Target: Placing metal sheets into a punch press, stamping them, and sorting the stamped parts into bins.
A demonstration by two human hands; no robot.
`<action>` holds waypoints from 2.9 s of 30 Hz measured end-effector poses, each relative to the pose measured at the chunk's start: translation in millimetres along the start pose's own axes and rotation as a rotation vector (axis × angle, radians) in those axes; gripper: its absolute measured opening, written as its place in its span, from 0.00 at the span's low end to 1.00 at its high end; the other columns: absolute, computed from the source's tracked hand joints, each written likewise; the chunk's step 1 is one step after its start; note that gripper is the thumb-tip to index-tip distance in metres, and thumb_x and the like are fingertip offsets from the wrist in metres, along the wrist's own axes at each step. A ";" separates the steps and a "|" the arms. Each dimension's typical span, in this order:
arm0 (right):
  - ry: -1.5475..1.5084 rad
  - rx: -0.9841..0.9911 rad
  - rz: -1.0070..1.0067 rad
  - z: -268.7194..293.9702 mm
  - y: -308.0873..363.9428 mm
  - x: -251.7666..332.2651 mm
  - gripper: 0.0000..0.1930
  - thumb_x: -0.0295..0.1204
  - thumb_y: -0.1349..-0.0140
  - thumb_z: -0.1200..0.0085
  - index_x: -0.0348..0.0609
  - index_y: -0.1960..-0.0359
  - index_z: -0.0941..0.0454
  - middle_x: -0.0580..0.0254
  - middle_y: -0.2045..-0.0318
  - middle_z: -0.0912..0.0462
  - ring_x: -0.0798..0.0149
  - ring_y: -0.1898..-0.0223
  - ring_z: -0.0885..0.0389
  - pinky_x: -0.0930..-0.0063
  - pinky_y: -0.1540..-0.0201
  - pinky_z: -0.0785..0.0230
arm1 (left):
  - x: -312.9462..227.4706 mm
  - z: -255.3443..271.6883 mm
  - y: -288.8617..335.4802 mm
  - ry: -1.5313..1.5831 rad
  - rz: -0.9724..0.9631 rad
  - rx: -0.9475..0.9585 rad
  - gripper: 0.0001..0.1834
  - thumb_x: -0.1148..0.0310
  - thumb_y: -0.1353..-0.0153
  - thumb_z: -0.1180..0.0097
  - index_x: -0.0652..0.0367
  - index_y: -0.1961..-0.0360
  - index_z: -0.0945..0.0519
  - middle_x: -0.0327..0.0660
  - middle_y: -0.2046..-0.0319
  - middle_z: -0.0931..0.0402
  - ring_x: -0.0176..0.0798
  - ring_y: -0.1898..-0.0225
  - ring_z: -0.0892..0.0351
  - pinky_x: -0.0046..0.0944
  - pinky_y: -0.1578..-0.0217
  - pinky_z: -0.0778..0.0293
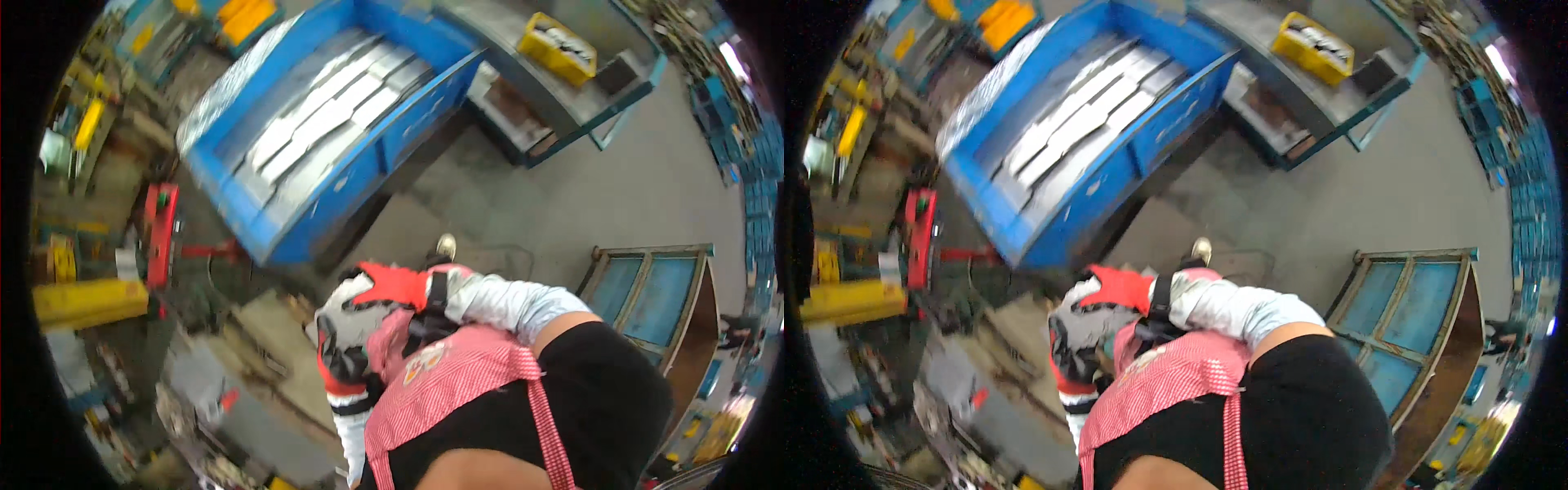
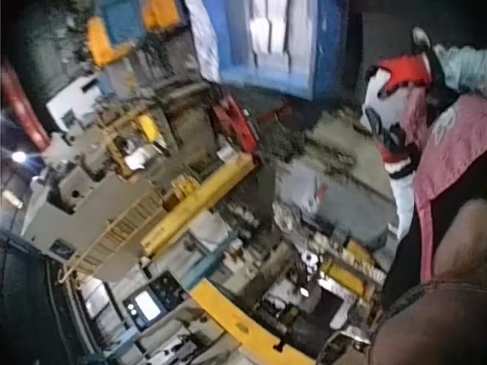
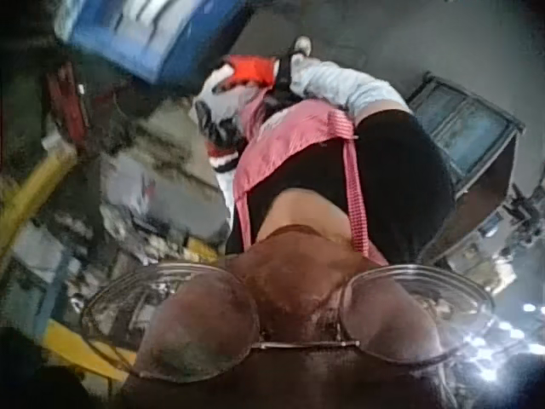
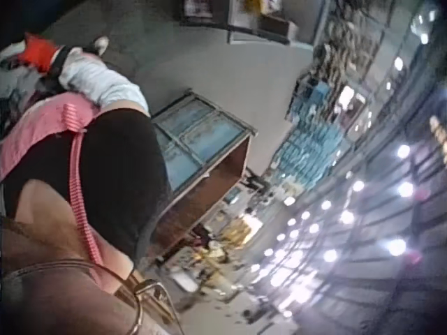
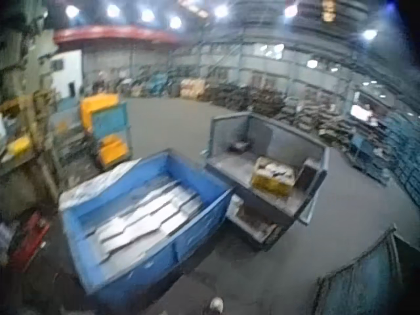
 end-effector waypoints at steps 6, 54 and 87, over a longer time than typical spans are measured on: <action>-0.014 -0.036 -0.004 82.1 14.3 -8.9 0.52 0.61 0.58 0.44 0.34 0.39 0.46 0.41 0.42 0.37 0.48 0.41 0.38 0.63 0.40 0.44 | -48.6 -46.3 -44.3 0.050 -0.136 0.034 0.29 0.76 0.41 0.55 0.63 0.38 0.43 0.47 0.44 0.35 0.40 0.48 0.32 0.36 0.48 0.34; -0.852 -1.646 -0.186 135.6 285.2 -154.2 0.50 0.60 0.57 0.44 0.30 0.42 0.42 0.43 0.44 0.34 0.52 0.44 0.33 0.64 0.45 0.40 | -135.2 -374.6 -6.0 -1.006 0.787 2.204 0.29 0.38 0.47 0.53 0.57 0.68 0.24 0.40 0.83 0.30 0.36 0.85 0.33 0.33 0.88 0.41; -0.925 -1.858 -0.078 115.7 309.4 -106.3 0.28 0.41 0.47 0.41 0.38 0.48 0.32 0.50 0.50 0.29 0.59 0.47 0.31 0.67 0.46 0.37 | -169.9 -377.8 -50.8 0.372 0.848 2.100 0.21 0.57 0.35 0.54 0.60 0.49 0.30 0.40 0.54 0.27 0.31 0.55 0.27 0.32 0.53 0.30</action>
Point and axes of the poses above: each hand's wrist, its own y-axis away from the middle knuckle, its own z-axis out of the back of the hand, x = y × z, the point moved 10 cm from there along -y, towards the middle knuckle
